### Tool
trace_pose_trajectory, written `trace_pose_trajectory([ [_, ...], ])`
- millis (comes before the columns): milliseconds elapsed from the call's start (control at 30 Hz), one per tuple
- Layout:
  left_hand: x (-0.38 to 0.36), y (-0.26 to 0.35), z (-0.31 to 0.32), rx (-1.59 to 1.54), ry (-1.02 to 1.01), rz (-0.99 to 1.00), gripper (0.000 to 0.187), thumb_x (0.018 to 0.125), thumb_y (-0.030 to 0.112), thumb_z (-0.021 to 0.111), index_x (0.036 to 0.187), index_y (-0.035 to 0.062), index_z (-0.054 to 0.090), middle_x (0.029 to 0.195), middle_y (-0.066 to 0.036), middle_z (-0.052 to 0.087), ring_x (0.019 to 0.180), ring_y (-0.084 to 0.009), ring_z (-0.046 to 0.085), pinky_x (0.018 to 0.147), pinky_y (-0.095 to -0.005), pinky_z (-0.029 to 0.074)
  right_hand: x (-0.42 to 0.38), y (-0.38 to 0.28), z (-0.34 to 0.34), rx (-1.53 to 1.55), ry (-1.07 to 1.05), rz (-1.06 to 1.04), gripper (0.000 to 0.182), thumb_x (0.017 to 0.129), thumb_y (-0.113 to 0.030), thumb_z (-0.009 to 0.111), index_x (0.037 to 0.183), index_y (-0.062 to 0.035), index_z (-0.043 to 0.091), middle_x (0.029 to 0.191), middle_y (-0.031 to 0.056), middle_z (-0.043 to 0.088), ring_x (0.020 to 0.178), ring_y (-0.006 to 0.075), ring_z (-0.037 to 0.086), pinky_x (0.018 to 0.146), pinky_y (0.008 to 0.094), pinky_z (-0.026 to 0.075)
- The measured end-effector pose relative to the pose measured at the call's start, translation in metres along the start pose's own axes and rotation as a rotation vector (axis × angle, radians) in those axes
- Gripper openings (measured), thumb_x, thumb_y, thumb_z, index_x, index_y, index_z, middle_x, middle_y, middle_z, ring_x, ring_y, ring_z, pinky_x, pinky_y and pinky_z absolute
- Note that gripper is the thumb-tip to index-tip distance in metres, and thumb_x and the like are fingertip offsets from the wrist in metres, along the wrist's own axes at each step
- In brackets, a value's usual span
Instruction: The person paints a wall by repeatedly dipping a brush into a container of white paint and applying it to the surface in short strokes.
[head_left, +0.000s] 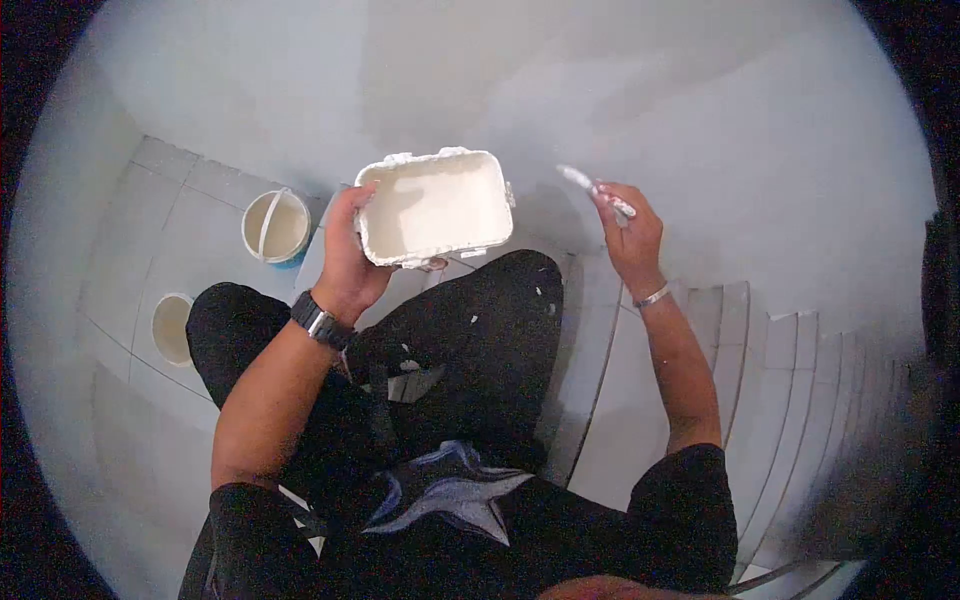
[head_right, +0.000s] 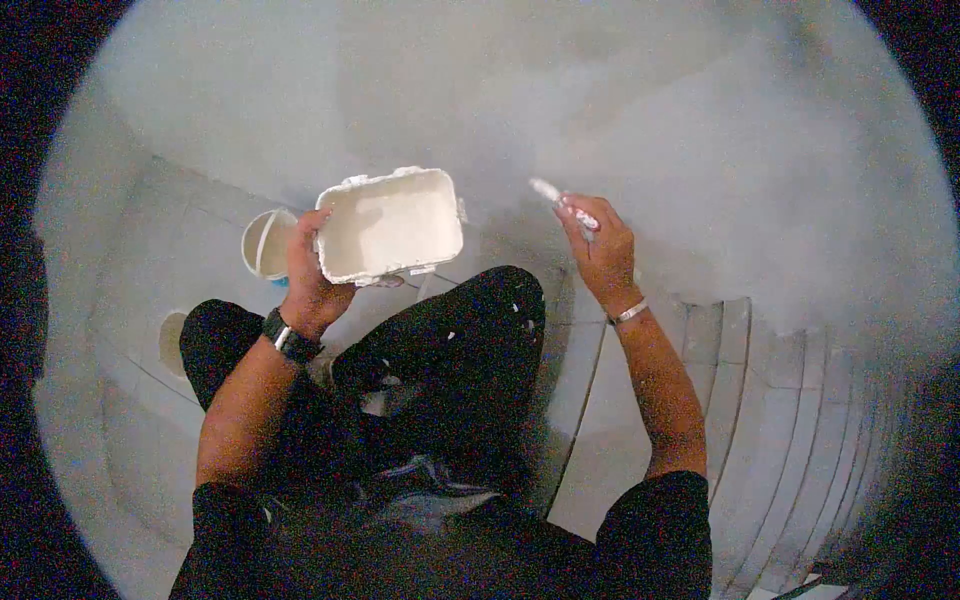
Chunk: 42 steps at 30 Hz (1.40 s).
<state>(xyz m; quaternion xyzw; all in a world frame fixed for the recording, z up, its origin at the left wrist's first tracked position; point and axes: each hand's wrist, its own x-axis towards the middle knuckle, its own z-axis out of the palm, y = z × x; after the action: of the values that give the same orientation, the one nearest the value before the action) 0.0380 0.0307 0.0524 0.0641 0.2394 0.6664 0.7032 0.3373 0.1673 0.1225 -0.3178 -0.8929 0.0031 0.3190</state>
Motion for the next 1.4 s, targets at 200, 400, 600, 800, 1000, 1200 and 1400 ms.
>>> trace_pose_trajectory([
  [200, 0.004, -0.031, 0.006, 0.057, -0.132, -0.117, 0.052, 0.089, 0.036, 0.046, 0.127, 0.0005, 0.044, 0.12, -0.016, 0.056, 0.107, -0.0262, 0.059, 0.09, -0.0401, 0.05, -0.053, 0.034, -0.006, 0.573, 0.362, 0.695, 0.031, 0.094, -0.016, 0.054, 0.116, 0.0056, 0.048, 0.114, 0.0203, 0.057, 0.101, 0.0298, 0.06, 0.093, 0.0446, 0.05],
  [400, 0.028, -0.088, 0.023, 0.03, -0.157, -0.178, 0.039, 0.087, 0.026, 0.047, 0.119, 0.0024, 0.047, 0.112, -0.011, 0.058, 0.104, -0.0232, 0.059, 0.091, -0.0373, 0.048, -0.132, 0.077, -0.037, 1.108, 0.539, 0.919, 0.038, 0.095, -0.018, 0.052, 0.124, 0.0054, 0.043, 0.123, 0.0232, 0.051, 0.109, 0.0333, 0.056, 0.094, 0.0411, 0.049],
  [600, 0.043, -0.132, -0.001, 0.148, -0.14, -0.287, 0.038, 0.086, 0.019, 0.047, 0.12, 0.0045, 0.043, 0.111, -0.011, 0.054, 0.105, -0.0214, 0.056, 0.092, -0.0357, 0.046, -0.177, 0.103, -0.032, 1.002, 0.741, 1.037, 0.043, 0.096, -0.019, 0.048, 0.131, 0.0021, 0.036, 0.125, 0.0242, 0.049, 0.12, 0.0371, 0.048, 0.105, 0.0466, 0.039],
  [800, 0.077, -0.194, -0.012, 0.29, -0.19, -0.388, 0.048, 0.088, 0.026, 0.046, 0.132, 0.0077, 0.039, 0.127, -0.012, 0.05, 0.117, -0.0265, 0.051, 0.098, -0.041, 0.044, -0.236, 0.151, -0.041, 1.219, 0.881, 0.975, 0.04, 0.097, -0.022, 0.046, 0.13, -0.0006, 0.037, 0.123, 0.0233, 0.051, 0.119, 0.0341, 0.049, 0.102, 0.0439, 0.041],
  [1000, 0.068, -0.121, -0.029, 0.149, -0.216, -0.393, 0.05, 0.088, 0.03, 0.043, 0.131, 0.0044, 0.04, 0.126, -0.013, 0.051, 0.116, -0.0258, 0.051, 0.099, -0.042, 0.041, -0.145, 0.054, -0.008, 0.909, 0.73, 0.941, 0.03, 0.097, -0.016, 0.047, 0.122, 0.0004, 0.045, 0.112, 0.0225, 0.059, 0.102, 0.032, 0.061, 0.088, 0.0432, 0.052],
  [1200, 0.061, -0.117, -0.033, 0.239, -0.149, -0.36, 0.056, 0.087, 0.034, 0.044, 0.131, 0.0, 0.041, 0.126, -0.016, 0.052, 0.114, -0.028, 0.053, 0.096, -0.0422, 0.044, -0.067, 0.059, -0.039, 0.267, 0.661, -0.03, 0.014, 0.09, -0.005, 0.058, 0.104, -0.0019, 0.057, 0.107, 0.0186, 0.064, 0.098, 0.0281, 0.063, 0.083, 0.0385, 0.052],
  [1400, 0.033, -0.083, -0.015, 0.201, -0.097, -0.036, 0.056, 0.086, 0.036, 0.044, 0.129, 0.0002, 0.043, 0.123, -0.015, 0.055, 0.111, -0.0287, 0.055, 0.094, -0.0423, 0.045, 0.025, 0.045, -0.066, -0.207, 0.544, -0.462, 0.021, 0.08, -0.005, 0.067, 0.099, -0.0074, 0.062, 0.109, 0.0126, 0.064, 0.096, 0.0267, 0.064, 0.08, 0.0347, 0.053],
])
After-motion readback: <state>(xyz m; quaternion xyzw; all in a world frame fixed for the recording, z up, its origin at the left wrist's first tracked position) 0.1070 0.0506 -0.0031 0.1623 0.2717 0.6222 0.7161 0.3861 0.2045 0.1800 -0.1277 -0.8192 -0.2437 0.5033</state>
